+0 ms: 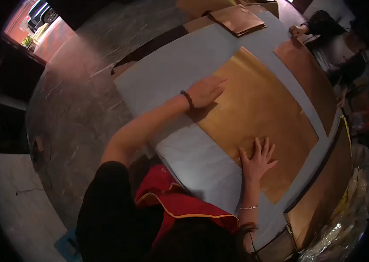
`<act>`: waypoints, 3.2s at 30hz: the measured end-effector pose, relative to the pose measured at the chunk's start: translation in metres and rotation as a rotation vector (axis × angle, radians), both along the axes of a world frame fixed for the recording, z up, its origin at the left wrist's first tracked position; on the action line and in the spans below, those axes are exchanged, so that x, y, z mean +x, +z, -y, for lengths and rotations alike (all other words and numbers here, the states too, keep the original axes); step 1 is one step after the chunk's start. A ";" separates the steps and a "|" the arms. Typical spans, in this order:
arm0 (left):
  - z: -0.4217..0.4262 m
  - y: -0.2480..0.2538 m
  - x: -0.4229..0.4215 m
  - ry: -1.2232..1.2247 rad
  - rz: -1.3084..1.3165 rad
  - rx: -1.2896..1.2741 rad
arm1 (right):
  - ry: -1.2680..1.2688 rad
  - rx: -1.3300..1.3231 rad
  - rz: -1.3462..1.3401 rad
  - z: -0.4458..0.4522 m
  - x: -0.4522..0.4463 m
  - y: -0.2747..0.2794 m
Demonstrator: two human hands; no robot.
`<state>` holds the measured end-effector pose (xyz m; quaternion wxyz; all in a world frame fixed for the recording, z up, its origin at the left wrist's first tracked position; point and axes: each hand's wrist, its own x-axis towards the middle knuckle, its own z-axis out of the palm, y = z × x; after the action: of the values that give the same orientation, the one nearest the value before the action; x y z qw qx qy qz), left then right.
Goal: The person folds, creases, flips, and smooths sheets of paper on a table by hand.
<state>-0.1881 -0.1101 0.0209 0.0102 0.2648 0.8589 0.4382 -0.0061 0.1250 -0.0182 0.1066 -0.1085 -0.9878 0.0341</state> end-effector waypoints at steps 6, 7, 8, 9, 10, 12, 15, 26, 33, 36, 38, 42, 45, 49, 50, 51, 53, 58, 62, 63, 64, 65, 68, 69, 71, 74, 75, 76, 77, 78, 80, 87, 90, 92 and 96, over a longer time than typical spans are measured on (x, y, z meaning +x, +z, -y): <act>-0.095 -0.036 0.021 -0.596 -0.469 -0.302 | -0.042 -0.098 0.040 0.003 -0.003 0.009; -0.106 -0.043 0.015 -0.670 -0.477 -0.285 | -0.026 -0.093 0.028 0.003 -0.003 0.009; -0.115 -0.046 0.010 -0.708 -0.498 -0.265 | -0.012 -0.088 0.017 0.002 -0.003 0.009; -0.124 -0.047 0.006 -0.748 -0.517 -0.241 | 0.000 -0.079 0.007 0.002 -0.002 0.009; -0.134 -0.049 -0.001 -0.782 -0.529 -0.280 | 0.022 -0.117 -0.042 0.001 -0.002 0.011; -0.148 -0.050 -0.013 -0.817 -0.529 -0.283 | 0.008 -0.112 -0.027 0.003 -0.002 0.013; -0.162 -0.046 -0.036 -0.749 -0.555 -0.323 | 0.011 -0.119 0.005 -0.004 -0.003 0.011; -0.144 -0.052 -0.155 -0.095 -0.630 -0.730 | 0.028 -0.159 0.047 -0.012 -0.003 0.004; -0.258 -0.055 -0.054 -0.782 -0.547 -0.358 | 0.035 -0.207 -0.004 -0.014 -0.003 0.006; -0.299 -0.064 -0.065 -0.697 -0.589 -0.318 | 0.025 -0.198 0.008 -0.015 -0.003 0.005; -0.315 -0.063 -0.070 -0.678 -0.597 -0.335 | 0.018 -0.204 0.024 -0.014 -0.003 0.008; -0.345 -0.059 -0.065 -0.651 -0.504 -0.382 | 0.022 -0.219 0.065 -0.014 -0.004 0.012; -0.374 -0.065 -0.052 -0.595 -0.438 -0.431 | 0.027 -0.205 0.055 -0.012 -0.003 0.009; -0.412 -0.059 -0.027 -0.599 -0.407 -0.487 | 0.033 -0.207 0.047 -0.009 -0.004 0.008; -0.424 -0.059 -0.021 -0.615 -0.387 -0.479 | 0.028 -0.190 0.054 -0.008 -0.004 0.007; -0.438 -0.059 -0.016 -0.632 -0.369 -0.471 | 0.022 -0.172 0.060 -0.010 -0.005 0.006; -0.462 -0.066 -0.001 -0.675 -0.400 -0.456 | 0.034 -0.127 0.091 -0.011 -0.005 0.003; -0.469 -0.055 0.006 -0.914 -0.376 -0.392 | 0.022 -0.012 0.162 -0.009 -0.001 -0.009; -0.402 -0.065 -0.008 -0.806 -0.358 -0.374 | 0.013 -0.187 0.106 -0.009 -0.007 0.004; -0.372 -0.064 -0.009 -0.785 -0.353 -0.369 | 0.004 -0.181 0.121 -0.008 -0.006 0.006; -0.342 -0.061 -0.014 -0.762 -0.350 -0.357 | 0.017 -0.148 0.010 -0.008 -0.005 0.004; -0.340 -0.056 -0.014 -0.739 -0.350 -0.343 | 0.018 -0.150 0.005 -0.009 -0.005 0.004; -0.299 -0.060 -0.038 -0.634 -0.470 -0.436 | 0.022 -0.147 -0.008 -0.010 -0.005 0.008; -0.290 -0.062 -0.047 -0.628 -0.473 -0.435 | 0.017 -0.165 -0.015 -0.010 -0.005 0.007; -0.276 -0.062 -0.065 -0.514 -0.424 -0.462 | 0.012 -0.177 -0.013 -0.008 -0.003 0.009; -0.240 -0.046 -0.091 -0.438 -0.346 -0.587 | 0.021 -0.188 -0.040 -0.010 -0.003 0.008; -0.226 -0.055 -0.105 -0.372 -0.385 -0.575 | 0.020 -0.175 -0.025 -0.009 -0.002 0.007; -0.213 -0.064 -0.117 -0.305 -0.426 -0.565 | 0.021 -0.163 -0.015 -0.009 -0.002 0.006; -0.195 -0.059 -0.126 -0.252 -0.413 -0.605 | 0.025 -0.163 -0.019 -0.009 -0.002 0.006; -0.177 -0.053 -0.134 -0.198 -0.400 -0.644 | 0.023 -0.165 -0.014 -0.010 -0.002 0.006; -0.144 -0.047 -0.153 -0.088 -0.271 -0.707 | 0.023 -0.169 -0.013 -0.009 -0.001 0.006; -0.093 -0.018 -0.170 0.239 -0.114 -0.929 | 0.029 -0.158 -0.022 -0.010 0.000 0.002; -0.134 -0.033 -0.144 0.140 -0.319 -0.782 | 0.041 -0.152 -0.007 -0.011 -0.001 0.003; -0.156 -0.038 -0.128 0.042 -0.332 -0.747 | 0.036 -0.163 -0.001 -0.010 0.001 0.003; -0.169 -0.053 -0.127 -0.021 -0.375 -0.666 | 0.010 -0.171 0.017 -0.009 -0.001 0.006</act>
<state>-0.3149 0.0592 -0.0317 -0.0569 0.3314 0.9385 0.0788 -0.0068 0.1342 -0.0124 0.0881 -0.1123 -0.9827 0.1181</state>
